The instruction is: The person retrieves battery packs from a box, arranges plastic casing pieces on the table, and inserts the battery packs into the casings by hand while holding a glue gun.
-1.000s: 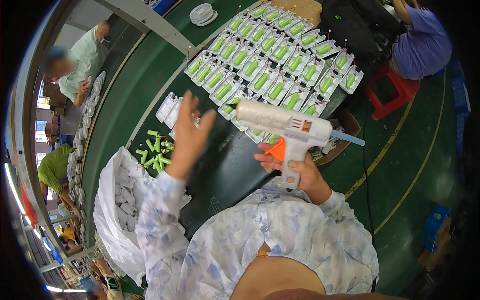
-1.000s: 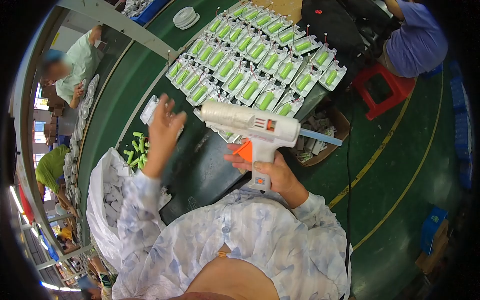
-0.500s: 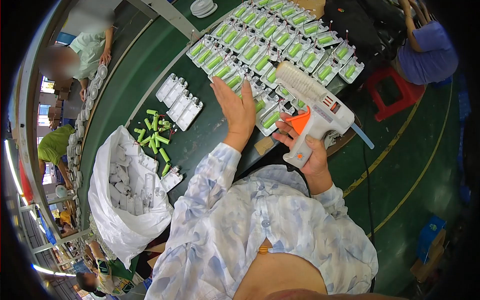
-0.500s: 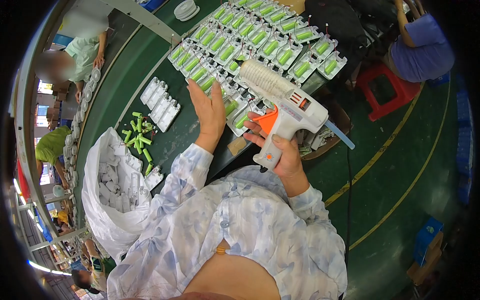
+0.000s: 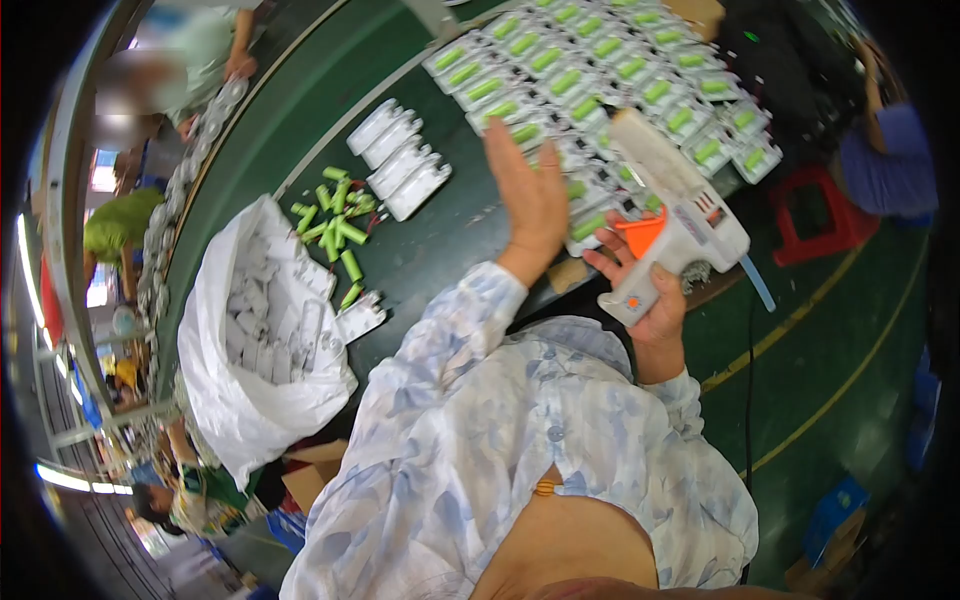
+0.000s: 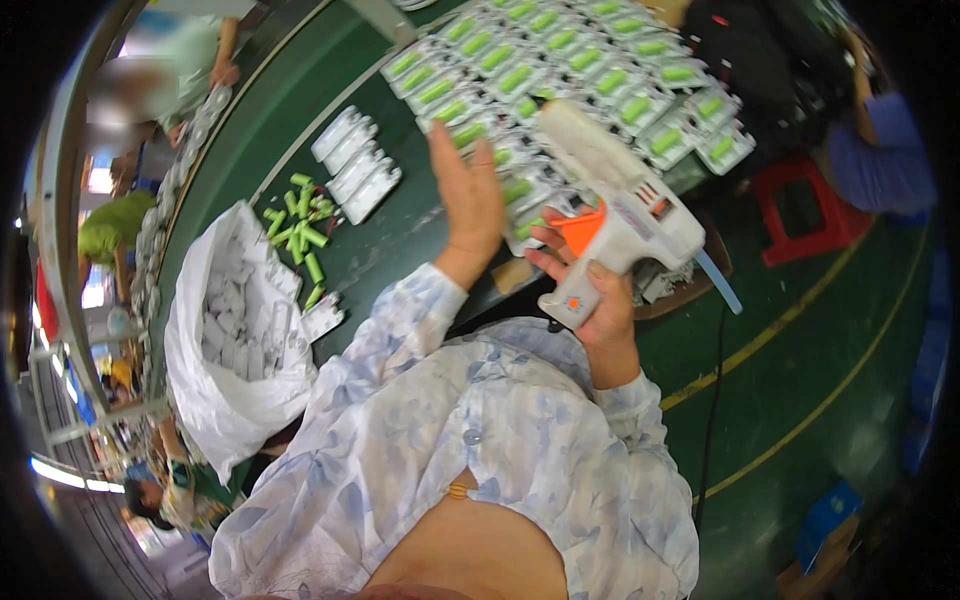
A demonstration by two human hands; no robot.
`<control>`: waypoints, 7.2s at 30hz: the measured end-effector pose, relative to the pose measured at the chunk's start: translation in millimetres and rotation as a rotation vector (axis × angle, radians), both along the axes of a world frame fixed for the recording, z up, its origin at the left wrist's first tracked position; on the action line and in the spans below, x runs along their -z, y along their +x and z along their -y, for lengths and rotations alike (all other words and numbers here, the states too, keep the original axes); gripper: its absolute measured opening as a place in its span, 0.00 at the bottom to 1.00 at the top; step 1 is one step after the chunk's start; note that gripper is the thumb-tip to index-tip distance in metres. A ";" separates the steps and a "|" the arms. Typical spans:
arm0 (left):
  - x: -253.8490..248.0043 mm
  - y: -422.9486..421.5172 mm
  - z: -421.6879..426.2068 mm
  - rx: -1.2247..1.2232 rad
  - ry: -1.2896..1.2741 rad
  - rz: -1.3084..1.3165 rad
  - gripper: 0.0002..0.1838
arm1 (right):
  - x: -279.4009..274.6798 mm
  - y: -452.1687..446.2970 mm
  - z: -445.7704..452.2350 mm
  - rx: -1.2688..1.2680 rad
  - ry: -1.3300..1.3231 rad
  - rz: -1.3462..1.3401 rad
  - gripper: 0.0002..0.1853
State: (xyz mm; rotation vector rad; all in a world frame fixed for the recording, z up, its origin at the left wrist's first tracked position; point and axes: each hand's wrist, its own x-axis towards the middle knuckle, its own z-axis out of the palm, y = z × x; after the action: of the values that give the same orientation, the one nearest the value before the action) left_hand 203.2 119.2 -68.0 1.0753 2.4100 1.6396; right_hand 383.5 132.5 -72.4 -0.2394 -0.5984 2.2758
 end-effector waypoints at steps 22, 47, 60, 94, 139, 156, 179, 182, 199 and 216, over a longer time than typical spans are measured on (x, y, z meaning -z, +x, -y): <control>-68.7 -209.7 106.3 0.231 -0.773 -0.686 0.29 | -55.7 -70.8 19.1 -0.369 0.256 0.290 0.34; -88.1 -235.1 169.4 0.647 -0.772 -0.535 0.10 | -178.2 -197.4 -51.0 -0.565 0.681 0.642 0.28; -120.1 -296.2 185.9 0.616 -0.355 0.555 0.12 | -169.5 -192.8 -53.0 -0.631 0.632 0.772 0.26; -75.2 -294.5 163.4 0.484 -0.174 1.078 0.18 | -144.8 -210.5 -54.5 -0.686 0.581 0.750 0.29; -57.5 -286.4 173.9 0.129 -0.114 0.697 0.16 | -140.4 -219.7 -49.9 -0.684 0.545 0.720 0.26; -84.8 -286.0 164.6 0.173 -0.666 -0.384 0.16 | -139.2 -222.4 -48.8 -0.686 0.546 0.697 0.26; -61.2 -338.1 137.1 0.308 -0.188 0.383 0.17 | -134.5 -224.0 -50.2 -0.677 0.511 0.725 0.25; -43.6 -344.0 121.3 0.350 -0.377 0.406 0.18 | -133.3 -226.8 -49.3 -0.692 0.511 0.735 0.26; -58.2 -290.0 116.3 0.513 -0.414 0.398 0.16 | -137.3 -182.3 -41.8 -0.683 0.525 0.814 0.24; -45.0 -327.5 110.8 0.375 -0.535 -0.233 0.13 | -129.4 -174.6 -27.6 -0.839 0.735 0.951 0.13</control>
State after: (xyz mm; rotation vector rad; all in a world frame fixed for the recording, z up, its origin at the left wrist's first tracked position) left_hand -124.3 8.4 -23.1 1.5338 2.3615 0.7338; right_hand 208.9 160.2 56.9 -0.8221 -2.3089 2.3601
